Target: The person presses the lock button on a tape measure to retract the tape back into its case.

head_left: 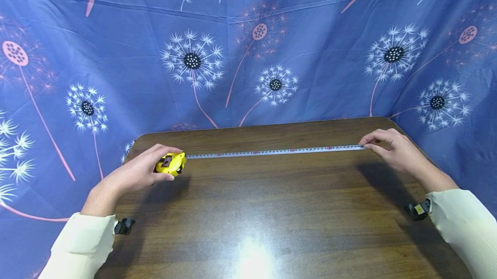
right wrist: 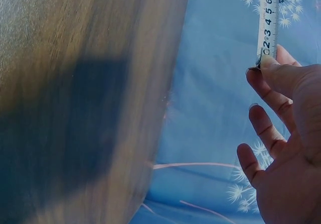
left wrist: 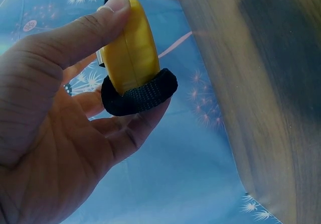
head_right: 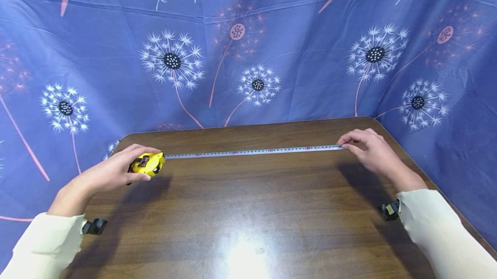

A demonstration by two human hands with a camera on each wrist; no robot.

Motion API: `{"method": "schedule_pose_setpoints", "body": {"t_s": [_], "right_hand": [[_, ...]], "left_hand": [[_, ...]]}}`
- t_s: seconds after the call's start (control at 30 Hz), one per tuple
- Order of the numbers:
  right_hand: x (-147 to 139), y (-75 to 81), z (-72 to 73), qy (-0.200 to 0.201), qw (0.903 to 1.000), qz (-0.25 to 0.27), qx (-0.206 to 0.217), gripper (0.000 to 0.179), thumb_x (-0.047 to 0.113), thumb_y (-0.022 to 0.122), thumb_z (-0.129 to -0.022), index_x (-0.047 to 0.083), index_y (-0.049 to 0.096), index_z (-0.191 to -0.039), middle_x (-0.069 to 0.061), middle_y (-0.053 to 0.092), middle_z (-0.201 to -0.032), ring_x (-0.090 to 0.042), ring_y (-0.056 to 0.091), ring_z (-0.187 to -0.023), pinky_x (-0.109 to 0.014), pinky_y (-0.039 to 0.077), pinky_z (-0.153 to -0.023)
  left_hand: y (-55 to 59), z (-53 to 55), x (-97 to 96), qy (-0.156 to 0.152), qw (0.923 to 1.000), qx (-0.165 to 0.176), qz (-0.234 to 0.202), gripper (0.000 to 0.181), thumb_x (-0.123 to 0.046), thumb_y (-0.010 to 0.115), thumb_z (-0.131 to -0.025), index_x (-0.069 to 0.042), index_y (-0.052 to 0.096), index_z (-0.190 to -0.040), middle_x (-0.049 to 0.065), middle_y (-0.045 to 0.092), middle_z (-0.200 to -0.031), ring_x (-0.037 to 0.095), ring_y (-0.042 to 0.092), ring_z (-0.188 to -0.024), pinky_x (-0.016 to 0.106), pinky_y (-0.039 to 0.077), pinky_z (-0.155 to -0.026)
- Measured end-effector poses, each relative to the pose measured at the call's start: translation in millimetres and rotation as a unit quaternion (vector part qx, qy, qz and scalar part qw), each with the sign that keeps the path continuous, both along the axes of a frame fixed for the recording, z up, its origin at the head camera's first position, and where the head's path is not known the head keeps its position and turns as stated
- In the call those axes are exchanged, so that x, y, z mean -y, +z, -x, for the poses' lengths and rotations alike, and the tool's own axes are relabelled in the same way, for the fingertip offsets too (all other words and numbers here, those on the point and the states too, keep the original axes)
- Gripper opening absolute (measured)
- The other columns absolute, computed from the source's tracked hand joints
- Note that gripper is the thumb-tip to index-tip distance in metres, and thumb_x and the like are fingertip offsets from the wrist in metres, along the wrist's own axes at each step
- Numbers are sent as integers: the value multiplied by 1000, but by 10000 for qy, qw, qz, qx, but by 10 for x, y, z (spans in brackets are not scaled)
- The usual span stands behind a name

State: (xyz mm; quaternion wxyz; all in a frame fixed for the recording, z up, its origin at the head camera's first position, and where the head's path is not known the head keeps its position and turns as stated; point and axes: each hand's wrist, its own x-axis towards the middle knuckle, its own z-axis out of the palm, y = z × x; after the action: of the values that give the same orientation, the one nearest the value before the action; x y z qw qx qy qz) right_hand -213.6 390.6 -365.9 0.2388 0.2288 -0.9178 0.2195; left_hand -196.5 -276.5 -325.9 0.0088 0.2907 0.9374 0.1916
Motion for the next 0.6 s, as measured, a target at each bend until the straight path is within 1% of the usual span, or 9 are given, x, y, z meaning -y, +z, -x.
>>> {"method": "schedule_pose_setpoints", "body": {"t_s": [0.2,0.37,0.53,0.6], "right_hand": [[3,-17,9,124,9998,80,-114,34,-11,80,-80,19,76,-95,1,72,-90,-7,50,-87,-31,35,-74],[22,-11,7,174,9997,142,-100,34,-12,80,-79,18,75,-93,3,72,-90,-7,50,-89,-31,35,-77],[53,4,-7,226,9996,171,-17,30,-10,79,-82,18,74,-94,1,72,-89,-7,49,-90,-33,34,-77],[66,11,-16,222,9996,185,35,27,-7,79,-85,18,74,-94,0,72,-89,-8,49,-90,-33,35,-77]], "left_hand": [[2,-15,-12,-7,10000,31,-51,65,-14,84,-87,-11,54,-145,15,55,-134,28,57,-112,51,48,-93],[9,-28,-15,-27,10000,-15,-64,65,-14,85,-87,-12,55,-144,15,56,-133,28,57,-112,51,48,-93],[10,-33,-16,-40,10000,-28,-70,65,-14,85,-87,-12,55,-144,15,56,-133,28,57,-112,51,48,-92],[10,-31,-18,-25,10000,-5,-61,65,-14,85,-87,-12,55,-144,15,56,-133,28,57,-112,51,48,-93]]}}
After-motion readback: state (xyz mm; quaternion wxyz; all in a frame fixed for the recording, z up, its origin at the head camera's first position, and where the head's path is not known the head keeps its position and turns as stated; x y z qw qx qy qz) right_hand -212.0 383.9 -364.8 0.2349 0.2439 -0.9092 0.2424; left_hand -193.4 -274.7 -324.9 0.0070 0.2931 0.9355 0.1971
